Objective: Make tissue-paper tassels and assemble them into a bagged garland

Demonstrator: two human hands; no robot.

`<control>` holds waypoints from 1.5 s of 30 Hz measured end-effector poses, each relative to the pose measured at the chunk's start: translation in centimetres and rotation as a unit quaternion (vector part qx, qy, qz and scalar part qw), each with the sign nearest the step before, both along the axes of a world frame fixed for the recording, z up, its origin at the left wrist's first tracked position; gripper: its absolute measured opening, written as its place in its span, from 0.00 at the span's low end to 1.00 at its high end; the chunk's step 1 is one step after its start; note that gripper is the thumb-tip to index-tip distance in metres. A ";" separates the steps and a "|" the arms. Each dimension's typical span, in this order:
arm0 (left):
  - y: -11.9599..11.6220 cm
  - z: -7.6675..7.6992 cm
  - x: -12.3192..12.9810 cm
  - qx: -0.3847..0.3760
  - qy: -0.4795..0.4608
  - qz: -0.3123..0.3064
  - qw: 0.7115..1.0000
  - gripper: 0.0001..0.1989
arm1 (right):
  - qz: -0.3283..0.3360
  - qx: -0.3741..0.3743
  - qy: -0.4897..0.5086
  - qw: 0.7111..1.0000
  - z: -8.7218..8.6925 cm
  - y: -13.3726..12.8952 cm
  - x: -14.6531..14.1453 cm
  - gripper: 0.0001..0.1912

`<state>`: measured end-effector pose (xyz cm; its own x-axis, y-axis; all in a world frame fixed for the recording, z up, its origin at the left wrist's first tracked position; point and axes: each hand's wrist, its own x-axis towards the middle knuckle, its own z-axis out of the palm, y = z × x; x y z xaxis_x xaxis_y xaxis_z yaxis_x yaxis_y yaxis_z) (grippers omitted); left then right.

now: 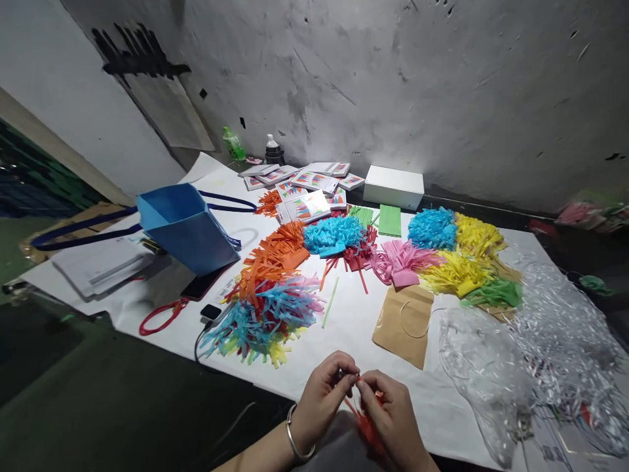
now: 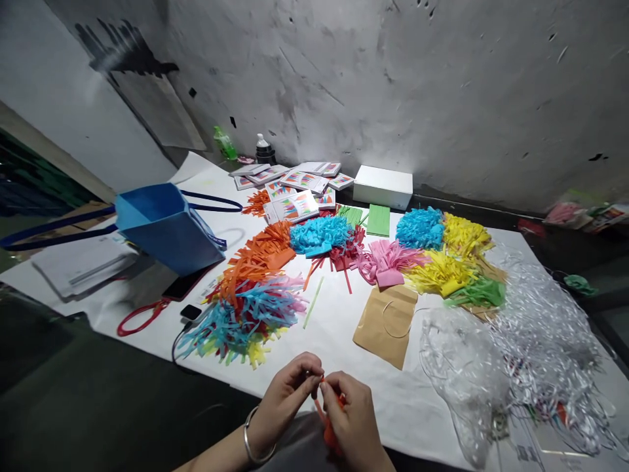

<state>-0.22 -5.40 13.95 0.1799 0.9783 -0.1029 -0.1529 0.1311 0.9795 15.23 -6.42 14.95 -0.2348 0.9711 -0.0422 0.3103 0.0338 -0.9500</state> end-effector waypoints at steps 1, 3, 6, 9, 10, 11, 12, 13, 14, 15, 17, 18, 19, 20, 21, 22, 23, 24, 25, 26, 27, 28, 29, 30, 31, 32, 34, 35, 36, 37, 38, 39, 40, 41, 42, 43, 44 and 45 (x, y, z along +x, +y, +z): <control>0.0 0.0 0.0 0.003 0.002 -0.005 1.000 0.09 | -0.003 -0.001 0.003 1.000 -0.1 -0.1 0.0 0.14; 0.0 0.0 0.1 0.005 -0.002 -0.011 1.000 0.09 | -0.005 0.006 0.000 1.000 -0.2 -0.2 0.2 0.14; -0.1 -0.1 0.3 0.006 -0.015 -0.017 1.000 0.09 | 0.006 0.031 -0.019 0.999 -0.2 -0.3 0.4 0.13; 0.0 -0.2 0.4 0.003 -0.024 -0.024 0.999 0.09 | 0.014 0.043 -0.032 0.998 -0.1 -0.2 0.7 0.13; 0.0 -0.2 0.4 0.002 -0.024 -0.025 0.999 0.08 | 0.015 0.040 -0.031 0.999 -0.1 -0.2 0.7 0.13; 0.0 -0.1 0.4 0.001 -0.022 -0.024 0.999 0.08 | 0.015 0.035 -0.029 0.999 -0.1 -0.2 0.8 0.13; -0.1 0.0 0.4 0.000 -0.018 -0.022 1.000 0.08 | 0.015 0.030 -0.026 0.999 -0.1 -0.1 0.8 0.13; -0.1 0.1 0.5 -0.002 -0.015 -0.020 1.000 0.08 | 0.015 0.025 -0.022 0.999 -0.1 -0.1 0.9 0.14; -0.1 0.2 0.5 -0.004 -0.012 -0.018 1.000 0.08 | 0.014 0.021 -0.018 0.999 -0.1 -0.2 0.9 0.14; -0.2 0.3 0.6 -0.007 -0.011 -0.016 1.000 0.08 | 0.012 0.018 -0.015 1.000 -0.2 -0.2 1.0 0.14; -0.2 0.4 0.7 -0.015 -0.021 -0.012 1.000 0.08 | 0.001 0.012 -0.005 1.000 -0.2 -0.2 1.1 0.14; -0.2 0.4 0.9 -0.022 -0.032 -0.010 0.999 0.08 | -0.004 0.010 0.001 1.000 -0.3 -0.1 1.2 0.14; -0.2 0.4 1.0 -0.032 -0.045 -0.009 0.998 0.08 | -0.007 0.007 0.006 1.000 -0.3 -0.1 1.3 0.14; -0.2 0.4 1.1 -0.044 -0.059 -0.009 0.997 0.08 | -0.007 0.003 0.011 1.000 -0.4 -0.1 1.3 0.14; -0.2 0.3 1.3 -0.059 -0.074 -0.011 0.995 0.08 | -0.005 0.000 0.014 1.000 -0.4 -0.1 1.3 0.14; -0.1 0.2 1.4 -0.072 -0.087 -0.013 0.993 0.08 | -0.002 -0.003 0.016 1.000 -0.5 -0.1 1.3 0.14; -0.1 0.1 1.5 -0.084 -0.097 -0.015 0.992 0.08 | 0.000 -0.004 0.014 1.000 -0.5 -0.2 1.3 0.14; -0.1 0.0 1.6 -0.092 -0.103 -0.015 0.990 0.08 | 0.001 -0.003 0.009 1.000 -0.5 -0.2 1.3 0.14; -0.1 0.0 1.7 -0.094 -0.103 -0.012 0.990 0.08 | 0.001 0.000 0.002 1.000 -0.4 -0.3 1.3 0.14; -0.1 -0.1 1.7 -0.089 -0.098 -0.008 0.991 0.08 | 0.001 0.007 -0.010 1.000 -0.4 -0.3 1.3 0.14; -0.2 -0.1 1.8 -0.080 -0.088 -0.003 0.993 0.07 | 0.001 0.020 -0.025 0.999 -0.3 -0.3 1.4 0.14; -0.3 -0.1 1.8 -0.069 -0.077 0.003 0.995 0.07 | 0.002 0.039 -0.045 0.998 -0.2 -0.3 1.5 0.14; -0.3 -0.1 1.8 -0.058 -0.064 0.008 0.996 0.06 | 0.006 0.059 -0.065 0.996 -0.1 -0.3 1.6 0.14; -0.3 0.0 1.8 -0.050 -0.053 0.011 0.997 0.06 | 0.014 0.077 -0.082 0.994 0.0 -0.3 1.7 0.13; -0.4 0.1 1.8 -0.045 -0.042 0.010 0.998 0.05 | 0.025 0.089 -0.094 0.991 0.1 -0.2 1.9 0.13; -0.4 0.2 1.8 -0.044 -0.033 0.008 0.998 0.05 | 0.035 0.091 -0.099 0.990 0.2 -0.1 2.1 0.12; -0.4 0.3 1.9 -0.043 -0.021 0.003 0.999 0.05 | 0.039 0.069 -0.084 0.993 0.3 -0.1 2.4 0.12; -0.4 0.3 1.9 -0.041 -0.017 0.002 0.999 0.04 | 0.034 0.051 -0.068 0.996 0.3 -0.1 2.5 0.11; -0.4 0.3 1.9 -0.038 -0.013 0.004 0.999 0.04 | 0.027 0.032 -0.051 0.998 0.2 -0.1 2.6 0.11; -0.4 0.3 2.0 -0.036 -0.009 0.008 0.999 0.04 | 0.022 0.016 -0.036 0.999 0.2 -0.2 2.7 0.11; -0.4 0.2 2.1 -0.035 -0.007 0.012 0.999 0.04 | 0.021 0.006 -0.026 0.999 0.1 -0.2 2.8 0.11; -0.4 0.2 2.2 -0.038 -0.005 0.012 0.999 0.04 | 0.025 0.003 -0.023 0.999 0.0 -0.3 2.9 0.12; -0.4 0.1 2.3 -0.043 -0.004 0.010 0.999 0.05 | 0.028 0.007 -0.025 0.999 -0.1 -0.3 2.9 0.12; -0.4 0.1 2.4 -0.050 -0.004 0.005 0.999 0.05 | 0.029 0.016 -0.032 0.999 -0.2 -0.4 2.9 0.13; -0.4 0.1 2.4 -0.058 -0.005 -0.001 0.998 0.06 | 0.030 0.025 -0.039 0.998 -0.3 -0.4 3.0 0.14; -0.3 0.2 2.5 -0.066 -0.006 -0.006 0.998 0.07 | 0.031 0.032 -0.043 0.998 -0.4 -0.4 3.0 0.15; -0.2 0.2 2.5 -0.072 -0.005 -0.008 0.997 0.08 | 0.030 0.034 -0.044 0.998 -0.5 -0.4 3.0 0.15; -0.1 0.3 2.5 -0.076 0.000 -0.007 0.997 0.08 | 0.029 0.034 -0.043 0.998 -0.6 -0.4 3.1 0.15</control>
